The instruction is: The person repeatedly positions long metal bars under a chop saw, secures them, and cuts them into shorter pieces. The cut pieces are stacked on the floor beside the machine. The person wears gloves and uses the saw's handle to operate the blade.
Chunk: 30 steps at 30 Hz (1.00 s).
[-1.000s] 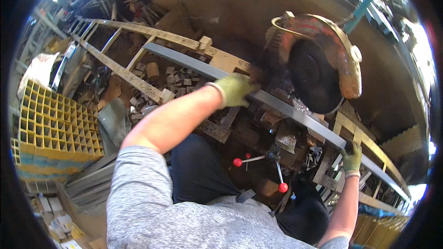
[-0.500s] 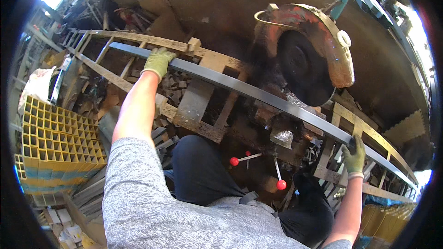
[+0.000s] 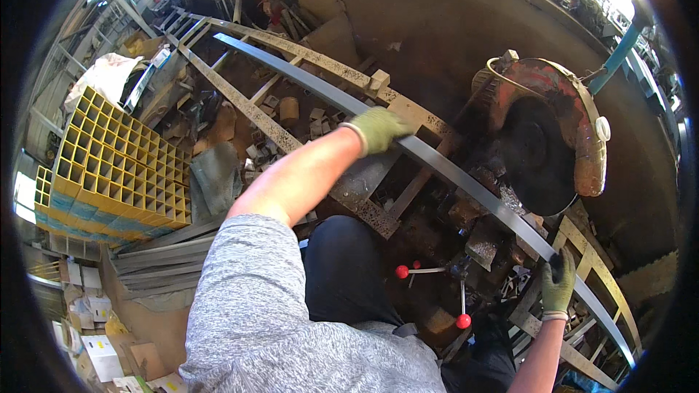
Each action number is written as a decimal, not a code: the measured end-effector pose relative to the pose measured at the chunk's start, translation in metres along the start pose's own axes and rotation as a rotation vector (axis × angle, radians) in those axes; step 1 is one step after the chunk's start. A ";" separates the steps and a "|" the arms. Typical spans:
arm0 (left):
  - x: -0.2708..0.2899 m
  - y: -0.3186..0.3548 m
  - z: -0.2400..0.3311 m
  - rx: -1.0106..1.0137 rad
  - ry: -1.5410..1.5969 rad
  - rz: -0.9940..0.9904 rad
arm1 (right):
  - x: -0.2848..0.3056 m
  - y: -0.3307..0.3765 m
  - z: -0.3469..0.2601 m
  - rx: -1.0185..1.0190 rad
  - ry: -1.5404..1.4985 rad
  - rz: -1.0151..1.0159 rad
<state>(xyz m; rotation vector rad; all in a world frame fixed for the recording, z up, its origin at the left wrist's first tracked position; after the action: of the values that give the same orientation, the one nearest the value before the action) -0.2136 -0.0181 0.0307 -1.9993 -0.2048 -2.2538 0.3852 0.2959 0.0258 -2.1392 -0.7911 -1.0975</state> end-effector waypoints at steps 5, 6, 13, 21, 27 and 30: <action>0.041 0.054 -0.107 0.480 -0.383 -0.136 | 0.034 0.024 0.034 -0.056 0.146 0.060; 0.056 0.055 -0.097 0.493 -0.424 0.031 | 0.032 0.027 0.036 -0.057 0.117 0.075; 0.001 -0.010 0.056 -0.084 0.029 0.002 | -0.032 0.004 -0.022 0.029 0.016 0.018; 0.003 0.015 -0.039 0.198 0.001 -0.109 | -0.021 0.008 -0.035 0.088 0.167 0.024; -0.001 0.028 -0.080 0.247 0.041 -0.074 | -0.030 0.001 -0.040 0.110 0.108 0.015; 0.008 0.031 -0.084 0.179 0.088 -0.047 | -0.029 -0.003 -0.058 0.120 0.026 0.013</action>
<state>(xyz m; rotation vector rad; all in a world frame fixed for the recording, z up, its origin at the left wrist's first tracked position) -0.2913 -0.0638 0.0297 -1.8198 -0.4330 -2.2565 0.3412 0.2487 0.0295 -2.0234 -0.8101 -1.0424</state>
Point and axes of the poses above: each hand's wrist, its own y-axis away from the middle knuckle, its own x-axis out of the back of the hand, z = x × y, the point moved 7 cm from there along -y, towards the middle knuckle, and after that the axes turned 4 degrees about x, right-handed, at the moved point
